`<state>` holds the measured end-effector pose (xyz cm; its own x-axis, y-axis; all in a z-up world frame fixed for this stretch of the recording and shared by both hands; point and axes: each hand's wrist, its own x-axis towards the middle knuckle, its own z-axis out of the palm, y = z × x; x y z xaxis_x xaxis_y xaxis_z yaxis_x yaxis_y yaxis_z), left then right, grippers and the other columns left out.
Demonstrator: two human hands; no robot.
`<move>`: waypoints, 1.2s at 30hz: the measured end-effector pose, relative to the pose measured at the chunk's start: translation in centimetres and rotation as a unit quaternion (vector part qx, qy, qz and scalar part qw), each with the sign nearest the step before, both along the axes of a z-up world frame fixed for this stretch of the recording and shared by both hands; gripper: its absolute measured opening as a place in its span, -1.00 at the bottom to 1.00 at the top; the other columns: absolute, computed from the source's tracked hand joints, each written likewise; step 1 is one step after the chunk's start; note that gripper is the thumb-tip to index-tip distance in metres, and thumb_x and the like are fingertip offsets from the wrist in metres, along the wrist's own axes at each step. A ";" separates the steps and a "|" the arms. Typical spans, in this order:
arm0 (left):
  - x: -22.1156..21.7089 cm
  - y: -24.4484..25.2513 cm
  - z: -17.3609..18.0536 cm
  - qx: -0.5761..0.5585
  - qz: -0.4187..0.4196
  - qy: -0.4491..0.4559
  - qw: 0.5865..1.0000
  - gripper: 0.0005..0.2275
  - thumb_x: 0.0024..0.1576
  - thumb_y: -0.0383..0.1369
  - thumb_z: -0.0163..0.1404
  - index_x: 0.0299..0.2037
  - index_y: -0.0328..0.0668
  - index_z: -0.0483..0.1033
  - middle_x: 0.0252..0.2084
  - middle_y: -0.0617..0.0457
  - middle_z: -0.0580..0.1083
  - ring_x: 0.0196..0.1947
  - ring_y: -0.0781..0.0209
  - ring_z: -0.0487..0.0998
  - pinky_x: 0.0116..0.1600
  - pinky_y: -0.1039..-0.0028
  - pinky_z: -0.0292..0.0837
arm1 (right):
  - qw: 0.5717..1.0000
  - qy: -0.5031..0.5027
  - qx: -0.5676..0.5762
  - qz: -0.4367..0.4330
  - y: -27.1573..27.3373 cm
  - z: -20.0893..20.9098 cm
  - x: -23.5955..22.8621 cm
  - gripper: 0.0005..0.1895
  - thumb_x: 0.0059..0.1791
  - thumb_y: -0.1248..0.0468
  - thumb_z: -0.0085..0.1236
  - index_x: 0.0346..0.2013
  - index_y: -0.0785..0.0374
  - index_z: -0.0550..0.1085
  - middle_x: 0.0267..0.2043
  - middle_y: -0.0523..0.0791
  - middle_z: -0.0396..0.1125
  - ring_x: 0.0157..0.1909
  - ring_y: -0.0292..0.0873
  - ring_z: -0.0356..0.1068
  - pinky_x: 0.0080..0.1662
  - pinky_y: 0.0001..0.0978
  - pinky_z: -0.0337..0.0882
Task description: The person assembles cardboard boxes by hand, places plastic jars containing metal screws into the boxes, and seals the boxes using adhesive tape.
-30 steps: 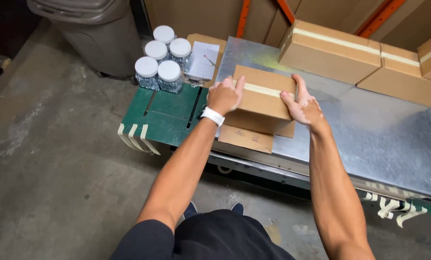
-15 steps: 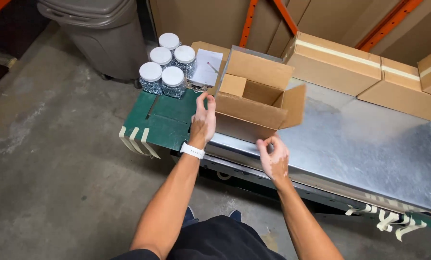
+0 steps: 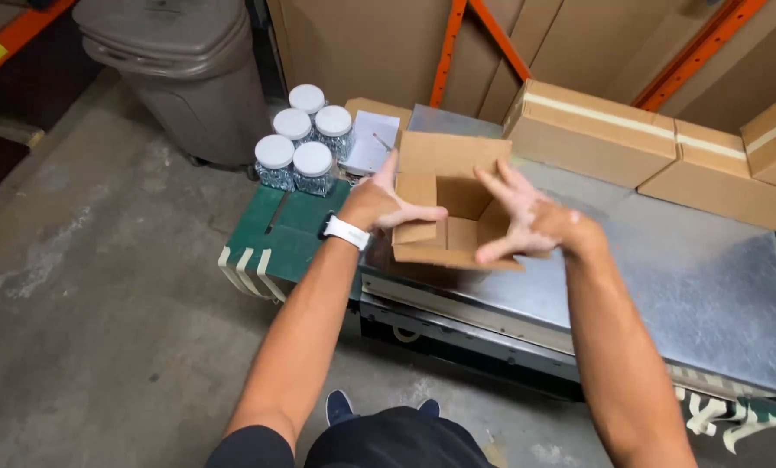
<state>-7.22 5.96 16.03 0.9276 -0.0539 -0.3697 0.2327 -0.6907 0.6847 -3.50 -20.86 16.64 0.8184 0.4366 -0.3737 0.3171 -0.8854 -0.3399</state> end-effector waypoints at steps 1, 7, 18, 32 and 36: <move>1.2 -0.5 -1.0 0.018 -0.009 -0.015 1.000 0.37 -0.22 0.35 0.39 0.76 0.09 -0.19 0.59 -0.46 0.30 0.60 -0.43 0.30 0.64 -0.07 0.23 | 0.998 -0.020 -0.054 0.003 0.6 -0.8 0.0 0.72 -0.45 -0.49 0.62 0.78 -0.16 -0.19 0.85 0.10 -0.44 0.82 0.23 -0.39 0.66 0.25 -0.08; 6.9 0.5 -10.4 -0.070 -0.027 -0.114 0.991 0.03 0.22 0.17 0.15 0.77 0.09 -0.27 0.54 -0.65 0.27 0.54 -0.61 0.32 0.59 -0.29 0.20 | 0.988 -0.085 -0.128 0.002 1.2 -4.9 0.2 0.97 -0.62 -0.63 0.65 0.79 -0.12 -0.29 0.76 0.14 -0.26 0.80 0.16 -0.35 0.49 0.19 0.07; 2.5 -1.8 -23.4 -0.544 0.033 -0.157 0.824 -0.35 0.60 0.08 -0.61 0.77 -0.13 -0.30 0.79 -0.20 -0.31 0.75 -0.18 -0.39 0.77 -0.05 -0.52 | 0.986 -0.133 -0.099 -0.001 0.4 -7.7 0.8 0.73 -0.50 -0.53 0.62 0.76 -0.15 -0.10 0.53 0.06 0.10 0.62 0.13 0.04 0.34 0.15 0.23; 24.6 16.9 -28.2 0.445 -0.166 -0.088 0.876 0.13 0.05 0.00 0.40 0.74 0.20 -0.21 0.77 -0.11 -0.09 0.73 -0.28 -0.10 0.55 -0.36 -0.06 | 0.983 -0.139 -0.120 -0.020 -1.0 -9.7 1.7 0.90 -0.65 -0.50 0.76 0.77 -0.18 -0.15 0.61 0.10 -0.01 0.60 0.27 0.02 0.35 0.40 0.23; 28.7 18.2 -31.8 0.488 -0.214 -0.068 0.844 -0.48 0.33 -0.25 0.04 0.53 0.22 0.28 0.51 -0.15 0.29 0.48 -0.15 0.26 0.36 -0.11 0.22 | 0.984 -0.118 -0.127 -0.043 -1.0 -10.0 1.8 0.91 -0.66 -0.42 0.83 0.76 -0.26 -0.16 0.64 0.05 -0.05 0.64 0.22 -0.02 0.38 0.32 0.20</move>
